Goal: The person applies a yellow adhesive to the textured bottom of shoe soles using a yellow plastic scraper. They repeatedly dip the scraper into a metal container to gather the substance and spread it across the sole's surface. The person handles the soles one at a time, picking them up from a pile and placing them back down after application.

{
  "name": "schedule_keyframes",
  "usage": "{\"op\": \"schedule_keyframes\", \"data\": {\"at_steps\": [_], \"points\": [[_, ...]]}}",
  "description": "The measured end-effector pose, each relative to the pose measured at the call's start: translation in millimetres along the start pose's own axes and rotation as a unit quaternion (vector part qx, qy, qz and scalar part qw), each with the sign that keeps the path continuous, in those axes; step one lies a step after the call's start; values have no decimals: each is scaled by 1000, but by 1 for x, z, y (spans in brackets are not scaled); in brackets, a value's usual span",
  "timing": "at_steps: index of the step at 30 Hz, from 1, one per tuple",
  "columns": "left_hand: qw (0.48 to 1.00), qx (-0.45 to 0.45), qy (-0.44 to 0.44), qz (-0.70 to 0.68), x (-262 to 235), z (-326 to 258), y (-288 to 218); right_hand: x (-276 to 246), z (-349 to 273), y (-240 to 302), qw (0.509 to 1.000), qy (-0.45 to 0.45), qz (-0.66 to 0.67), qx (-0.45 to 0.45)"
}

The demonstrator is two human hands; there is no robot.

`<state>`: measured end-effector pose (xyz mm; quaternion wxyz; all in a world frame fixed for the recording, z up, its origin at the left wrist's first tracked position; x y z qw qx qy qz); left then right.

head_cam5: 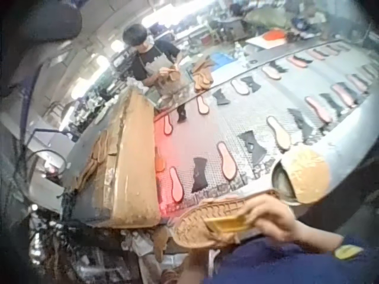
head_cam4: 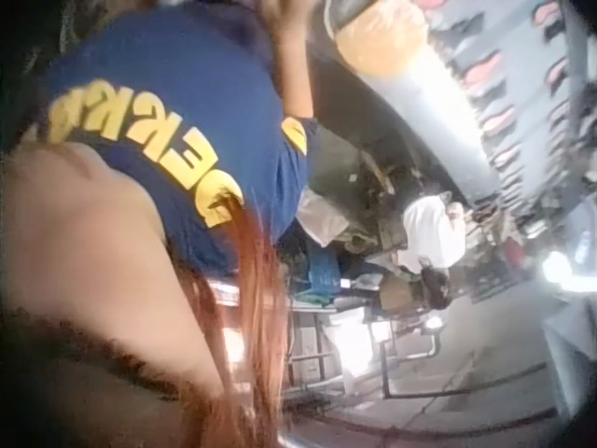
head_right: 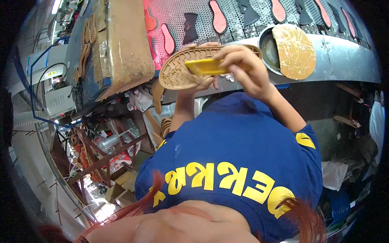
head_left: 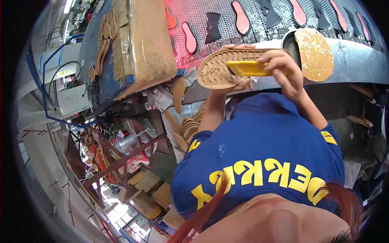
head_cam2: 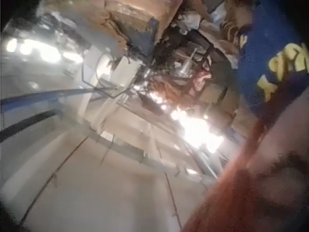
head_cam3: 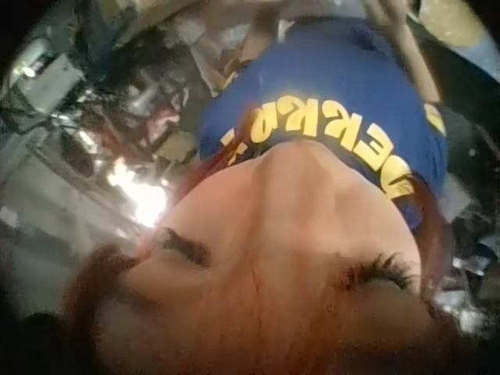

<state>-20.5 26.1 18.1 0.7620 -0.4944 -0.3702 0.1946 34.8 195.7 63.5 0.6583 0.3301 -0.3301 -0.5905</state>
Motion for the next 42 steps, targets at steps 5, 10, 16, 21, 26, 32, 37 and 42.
{"op": "schedule_keyframes", "data": {"at_steps": [5,10,16,21,26,32,37,42], "points": [[985,-15,-157,-76,-53,0,22,-24,-10,-55,868,-282,385,139],[958,-102,-68,-258,-71,9,23,-29,8,-94,784,-291,492,241],[910,-135,-179,-349,-34,16,3,3,49,-74,976,-196,77,48],[928,-89,-89,-351,-38,15,-5,40,34,-57,989,-88,-119,-20],[924,-89,-74,-364,-44,1,-2,49,37,-49,989,-32,-131,-58],[903,-152,-149,-374,-50,0,7,55,44,-57,982,-3,-165,-90],[919,-136,-77,-363,-42,1,3,33,56,-70,990,-41,-135,-19],[933,-111,-222,-260,-66,3,10,78,30,-27,980,58,-177,-75]]}}
Point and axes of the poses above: each hand's wrist, its own z-axis towards the middle knuckle, its own x-axis out of the palm, y = z × x, the point moved 5 cm from there along z, towards the middle knuckle, and after that the axes turned 2 degrees about -y, right-handed, at the moved point
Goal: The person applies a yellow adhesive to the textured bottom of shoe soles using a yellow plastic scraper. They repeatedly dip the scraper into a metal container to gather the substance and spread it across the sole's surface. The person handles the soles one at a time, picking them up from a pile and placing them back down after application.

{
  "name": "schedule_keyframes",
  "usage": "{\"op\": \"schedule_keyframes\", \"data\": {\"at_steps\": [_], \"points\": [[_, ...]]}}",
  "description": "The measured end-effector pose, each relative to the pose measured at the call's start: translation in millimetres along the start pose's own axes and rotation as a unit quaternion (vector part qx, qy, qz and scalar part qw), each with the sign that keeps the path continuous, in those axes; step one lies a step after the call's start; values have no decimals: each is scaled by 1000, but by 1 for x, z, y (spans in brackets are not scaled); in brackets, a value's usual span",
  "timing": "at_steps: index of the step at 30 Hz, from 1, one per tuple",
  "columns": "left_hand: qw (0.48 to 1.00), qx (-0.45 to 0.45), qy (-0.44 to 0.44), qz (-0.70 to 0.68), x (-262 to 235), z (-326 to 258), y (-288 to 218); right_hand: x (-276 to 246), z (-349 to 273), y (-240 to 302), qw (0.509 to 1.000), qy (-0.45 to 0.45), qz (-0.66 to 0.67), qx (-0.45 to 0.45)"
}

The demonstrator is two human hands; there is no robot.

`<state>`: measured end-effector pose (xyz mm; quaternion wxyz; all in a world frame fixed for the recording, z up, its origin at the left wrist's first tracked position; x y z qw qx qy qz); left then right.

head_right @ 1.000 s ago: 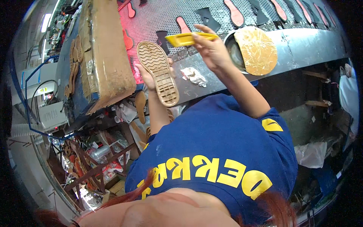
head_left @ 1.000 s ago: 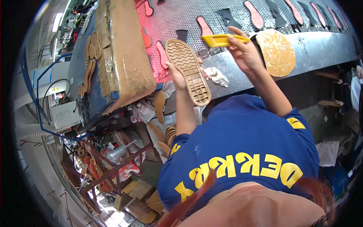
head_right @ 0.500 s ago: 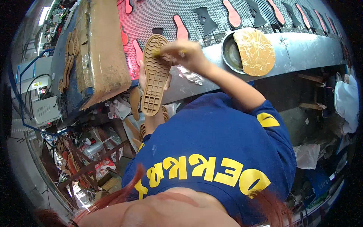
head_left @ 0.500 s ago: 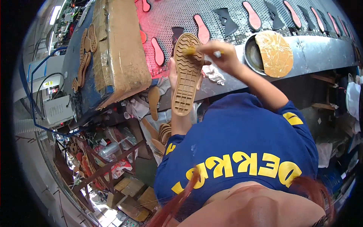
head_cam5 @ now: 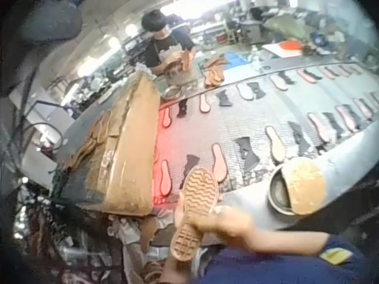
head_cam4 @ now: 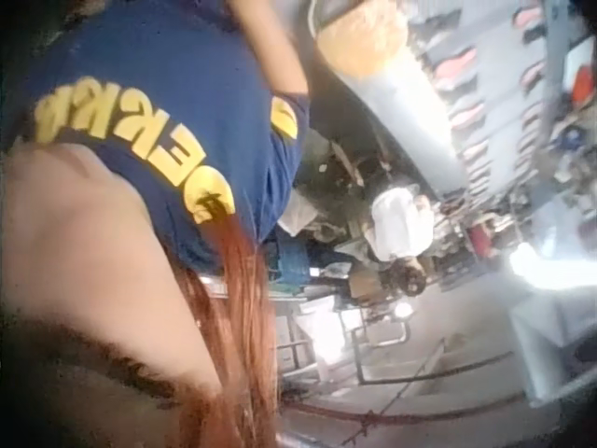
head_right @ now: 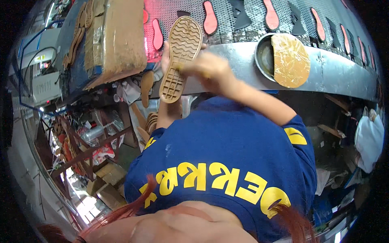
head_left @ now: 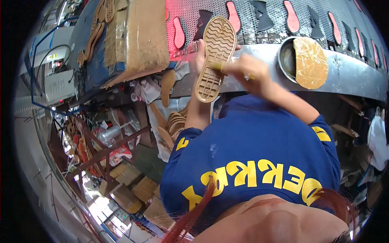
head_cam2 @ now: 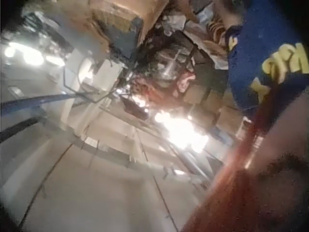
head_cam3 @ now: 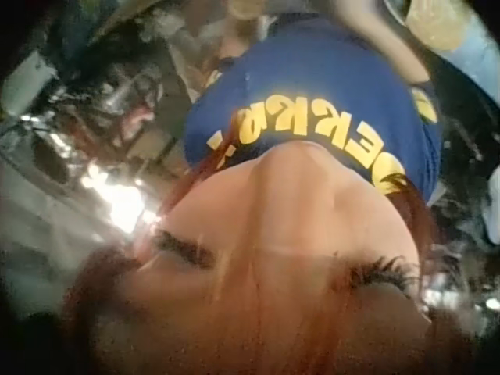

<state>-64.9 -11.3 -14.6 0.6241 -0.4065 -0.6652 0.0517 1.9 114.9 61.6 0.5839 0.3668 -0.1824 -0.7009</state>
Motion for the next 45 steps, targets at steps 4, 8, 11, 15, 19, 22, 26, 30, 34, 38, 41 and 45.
{"op": "schedule_keyframes", "data": {"at_steps": [4,8,11,15,19,22,26,30,34,38,41,45], "points": [[979,-89,134,-127,-3,5,6,19,-8,7,985,56,156,48],[983,-75,83,-146,-27,7,9,13,6,-46,989,19,78,120],[989,-86,69,-101,-44,8,11,4,1,-82,931,-129,224,257],[996,-49,50,-53,-84,30,5,-37,-32,-96,903,-257,184,292],[981,-86,96,-148,-138,115,-23,-69,-67,-107,881,-304,139,335],[995,24,30,-95,-135,210,-113,-72,-71,-112,882,-290,163,333],[943,11,-332,0,-200,219,-97,-66,-71,-106,896,-273,137,321],[937,-57,-323,125,-375,114,-7,-44,-81,-114,890,-224,210,338],[906,12,-366,213,-286,-24,65,-51,-113,-138,872,-245,200,373],[773,12,-412,483,-245,-148,40,-44,-129,-155,850,-225,232,415],[459,15,-499,735,-228,-241,13,-25,-114,-155,848,-185,243,434],[295,-179,-662,666,-230,-351,9,-18,-100,-143,850,-137,253,442]]}}
Point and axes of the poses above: each hand's wrist, its own z-axis towards the middle knuckle, its own x-axis out of the palm, y = z × x, the point moved 5 cm from there along z, towards the middle knuckle, and after that the axes turned 2 degrees about -y, right-handed, at the moved point
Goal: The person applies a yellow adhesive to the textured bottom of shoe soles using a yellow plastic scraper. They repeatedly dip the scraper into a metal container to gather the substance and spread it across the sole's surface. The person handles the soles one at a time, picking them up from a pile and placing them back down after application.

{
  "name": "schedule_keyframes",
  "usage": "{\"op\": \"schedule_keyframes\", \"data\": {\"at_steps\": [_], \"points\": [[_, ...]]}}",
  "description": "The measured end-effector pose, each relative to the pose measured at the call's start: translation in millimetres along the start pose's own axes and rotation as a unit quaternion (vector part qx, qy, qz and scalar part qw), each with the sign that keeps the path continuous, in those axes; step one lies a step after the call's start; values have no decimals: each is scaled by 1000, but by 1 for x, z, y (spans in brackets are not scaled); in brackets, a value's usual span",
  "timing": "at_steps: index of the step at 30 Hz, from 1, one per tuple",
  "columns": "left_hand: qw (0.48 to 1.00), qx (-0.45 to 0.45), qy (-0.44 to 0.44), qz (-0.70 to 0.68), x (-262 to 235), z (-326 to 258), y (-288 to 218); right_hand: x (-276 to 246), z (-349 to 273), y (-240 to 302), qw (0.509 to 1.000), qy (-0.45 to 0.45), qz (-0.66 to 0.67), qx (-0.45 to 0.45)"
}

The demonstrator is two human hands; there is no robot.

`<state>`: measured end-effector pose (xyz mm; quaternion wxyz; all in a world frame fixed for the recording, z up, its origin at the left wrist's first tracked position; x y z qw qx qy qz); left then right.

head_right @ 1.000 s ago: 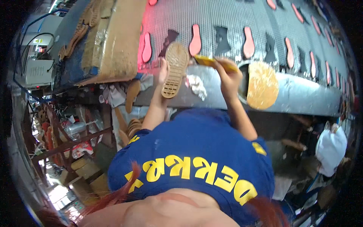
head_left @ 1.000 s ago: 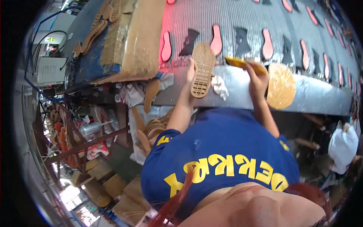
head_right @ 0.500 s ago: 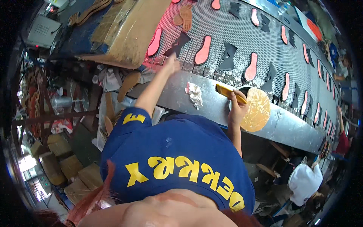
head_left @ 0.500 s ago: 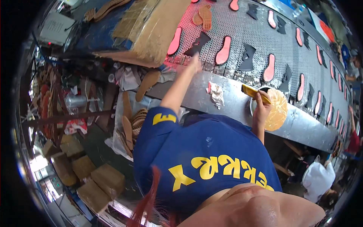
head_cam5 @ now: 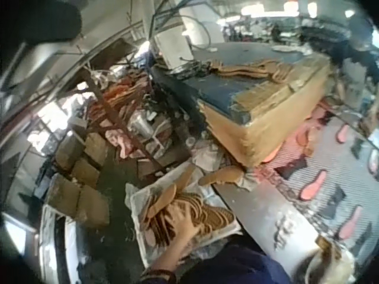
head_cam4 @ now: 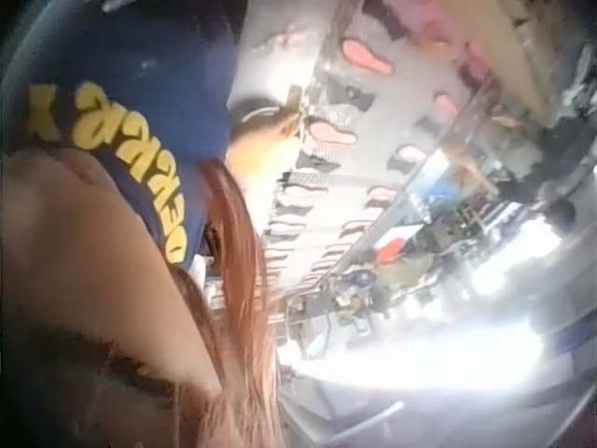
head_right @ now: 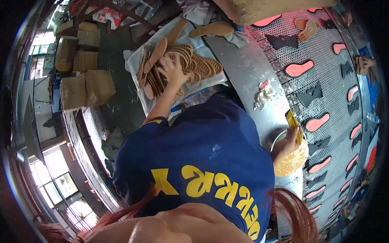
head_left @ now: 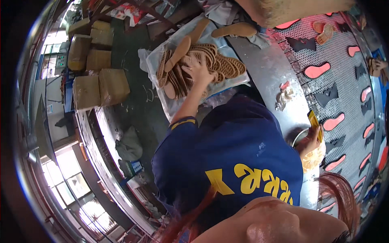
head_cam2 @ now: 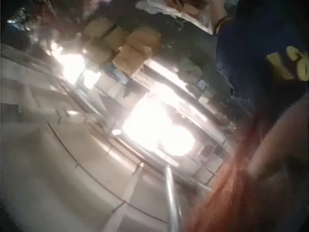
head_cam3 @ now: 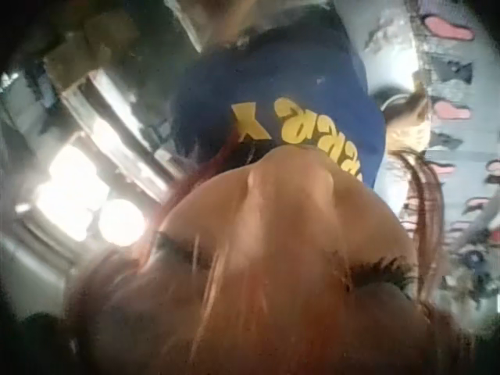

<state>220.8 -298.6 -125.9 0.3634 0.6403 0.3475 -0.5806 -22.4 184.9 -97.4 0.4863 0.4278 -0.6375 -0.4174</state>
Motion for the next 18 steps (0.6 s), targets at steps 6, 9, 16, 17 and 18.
{"op": "schedule_keyframes", "data": {"at_steps": [6,9,16,17,18], "points": [[953,-168,111,-225,74,10,41,-6,0,3,999,17,-42,-11],[920,-255,101,-281,83,36,20,-8,-8,5,999,18,-32,-25],[910,-378,37,-165,63,53,-9,-28,-12,2,999,26,-12,-18],[921,-351,38,-164,64,58,-22,-34,-17,5,1000,0,-19,-24],[921,-355,26,-158,61,47,-12,-33,-13,3,1000,7,-18,-18]]}}
Point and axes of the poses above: each hand's wrist, its own z-axis towards the middle knuckle, its own x-axis out of the palm, y = z × x, the point moved 5 cm from there along z, towards the middle knuckle, and after that the axes turned 2 degrees about -y, right-handed, at the moved point
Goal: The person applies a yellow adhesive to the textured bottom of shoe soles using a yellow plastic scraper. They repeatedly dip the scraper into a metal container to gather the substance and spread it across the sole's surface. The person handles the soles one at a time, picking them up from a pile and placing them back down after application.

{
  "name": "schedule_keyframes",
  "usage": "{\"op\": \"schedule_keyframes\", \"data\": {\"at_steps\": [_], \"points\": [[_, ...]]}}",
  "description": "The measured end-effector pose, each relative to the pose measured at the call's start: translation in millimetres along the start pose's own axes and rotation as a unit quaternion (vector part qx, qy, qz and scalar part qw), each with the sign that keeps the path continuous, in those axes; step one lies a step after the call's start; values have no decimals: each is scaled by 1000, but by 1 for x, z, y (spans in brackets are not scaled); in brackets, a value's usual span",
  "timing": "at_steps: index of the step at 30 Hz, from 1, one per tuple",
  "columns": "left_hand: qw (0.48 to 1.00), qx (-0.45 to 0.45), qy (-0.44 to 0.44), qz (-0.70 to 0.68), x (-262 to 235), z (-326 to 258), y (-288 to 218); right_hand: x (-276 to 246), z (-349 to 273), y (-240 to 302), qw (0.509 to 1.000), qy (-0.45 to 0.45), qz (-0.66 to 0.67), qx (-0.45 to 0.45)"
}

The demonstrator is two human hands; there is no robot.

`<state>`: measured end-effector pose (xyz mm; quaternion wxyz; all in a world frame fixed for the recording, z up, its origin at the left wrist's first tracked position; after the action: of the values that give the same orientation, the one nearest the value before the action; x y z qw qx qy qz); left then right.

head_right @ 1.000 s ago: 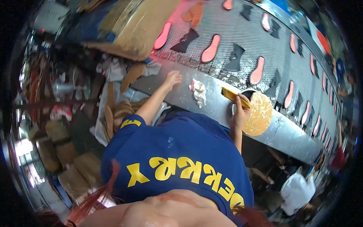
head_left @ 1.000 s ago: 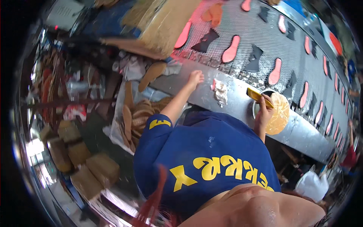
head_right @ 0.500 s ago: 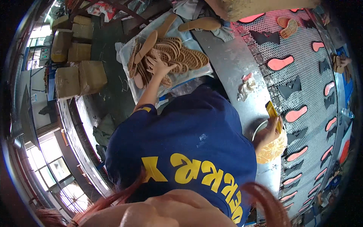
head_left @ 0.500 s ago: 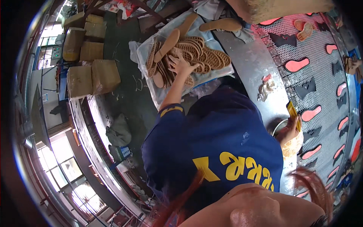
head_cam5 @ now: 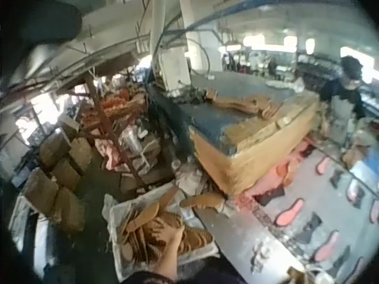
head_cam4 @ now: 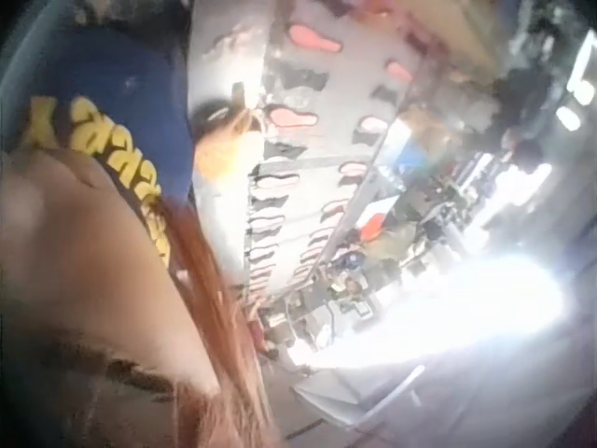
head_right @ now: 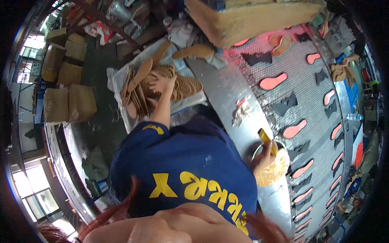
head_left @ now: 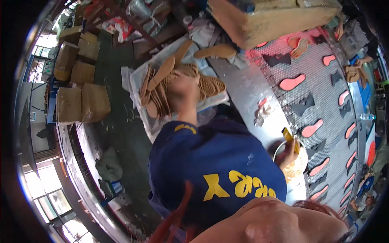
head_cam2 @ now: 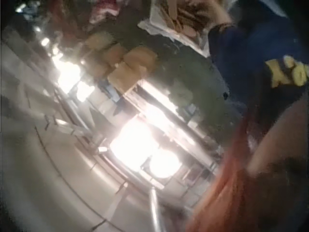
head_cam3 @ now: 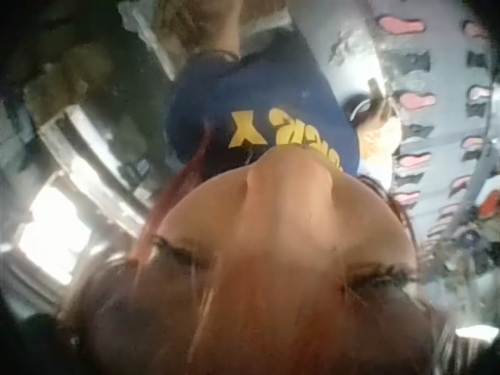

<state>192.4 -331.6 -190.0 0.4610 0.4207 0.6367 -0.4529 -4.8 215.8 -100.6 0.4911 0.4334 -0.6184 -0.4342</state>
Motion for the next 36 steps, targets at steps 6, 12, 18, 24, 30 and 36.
{"op": "schedule_keyframes", "data": {"at_steps": [6,12,18,24,30,36], "points": [[995,80,43,-26,-28,8,20,-24,9,-18,1000,-24,5,9],[965,-5,-34,-260,-79,3,36,-27,28,-9,999,-33,5,18],[773,-55,-92,-626,-69,49,84,-2,55,-5,1000,9,13,22],[685,1,-34,-728,-127,-20,5,18,62,-4,997,63,-32,16],[886,383,-55,-255,-95,-91,-104,28,51,1,997,59,-57,-1],[835,545,77,-31,10,-151,-88,16,24,13,995,33,-87,-21]]}}
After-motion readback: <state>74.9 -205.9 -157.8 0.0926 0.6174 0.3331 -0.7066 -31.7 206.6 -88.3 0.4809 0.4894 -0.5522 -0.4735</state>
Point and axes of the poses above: each hand's wrist, its own z-axis towards the middle knuckle, its own x-axis out of the palm, y = z × x, the point moved 5 cm from there along z, towards the middle knuckle, and after that the axes turned 2 degrees about -y, right-handed, at the moved point
